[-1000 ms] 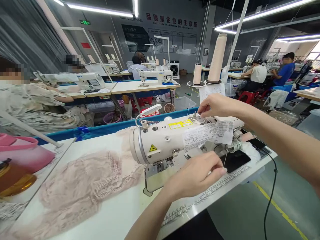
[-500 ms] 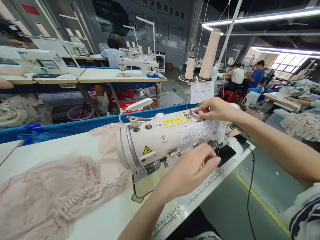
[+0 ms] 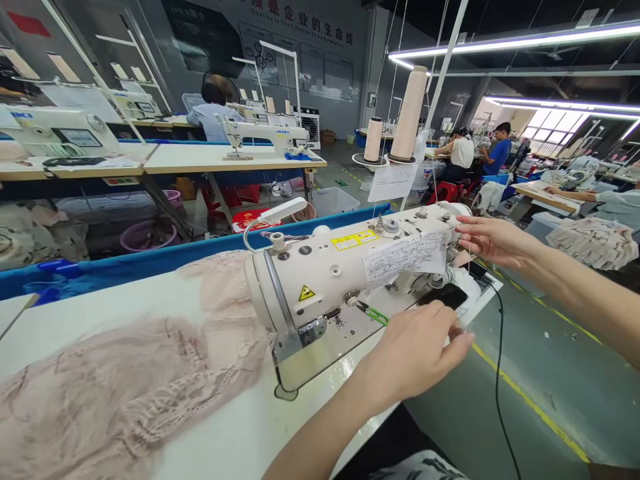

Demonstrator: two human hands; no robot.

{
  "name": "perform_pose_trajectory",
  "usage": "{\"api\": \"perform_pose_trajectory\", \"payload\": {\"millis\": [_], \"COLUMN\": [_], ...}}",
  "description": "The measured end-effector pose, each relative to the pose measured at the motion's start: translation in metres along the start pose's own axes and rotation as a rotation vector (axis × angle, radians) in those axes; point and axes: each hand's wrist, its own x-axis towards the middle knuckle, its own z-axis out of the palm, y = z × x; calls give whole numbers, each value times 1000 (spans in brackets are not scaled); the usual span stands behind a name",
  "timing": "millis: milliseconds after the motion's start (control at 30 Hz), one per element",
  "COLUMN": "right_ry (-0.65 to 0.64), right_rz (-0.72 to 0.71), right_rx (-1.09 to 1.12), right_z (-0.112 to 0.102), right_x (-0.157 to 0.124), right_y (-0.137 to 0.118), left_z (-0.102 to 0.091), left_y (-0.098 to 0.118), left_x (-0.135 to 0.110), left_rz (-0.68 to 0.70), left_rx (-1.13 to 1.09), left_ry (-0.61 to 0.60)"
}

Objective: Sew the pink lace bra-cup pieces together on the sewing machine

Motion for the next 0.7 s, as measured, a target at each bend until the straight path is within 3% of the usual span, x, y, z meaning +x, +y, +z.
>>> {"api": "perform_pose_trajectory", "payload": {"millis": [133,300,433,500,567,700], "right_ry": [-91,-185,-275,-402,-527,-661], "right_rz": [92,-22,-232,-460,-595,-594], "right_rx": [-153,-472,-726,-994,-1125,-1132], "right_z": [-7,0,27,45,64,92], "right_x": [13,22,18,15,13,18], "right_y": [-12,-25,-51,-64,-75,-88], "left_z": [-4,-7,-12,-16,-21,-28], "left_y": [-1,-3,-4,-4,-3,-3], "left_x": [-1,-1,-3,-5,-7,-11], "left_rz": [-23,-62,-93,-102,-114,-155], "left_rx": [-10,-21,-49,-59,-61,-73], "left_ry": [12,55,90,104,119,151]}}
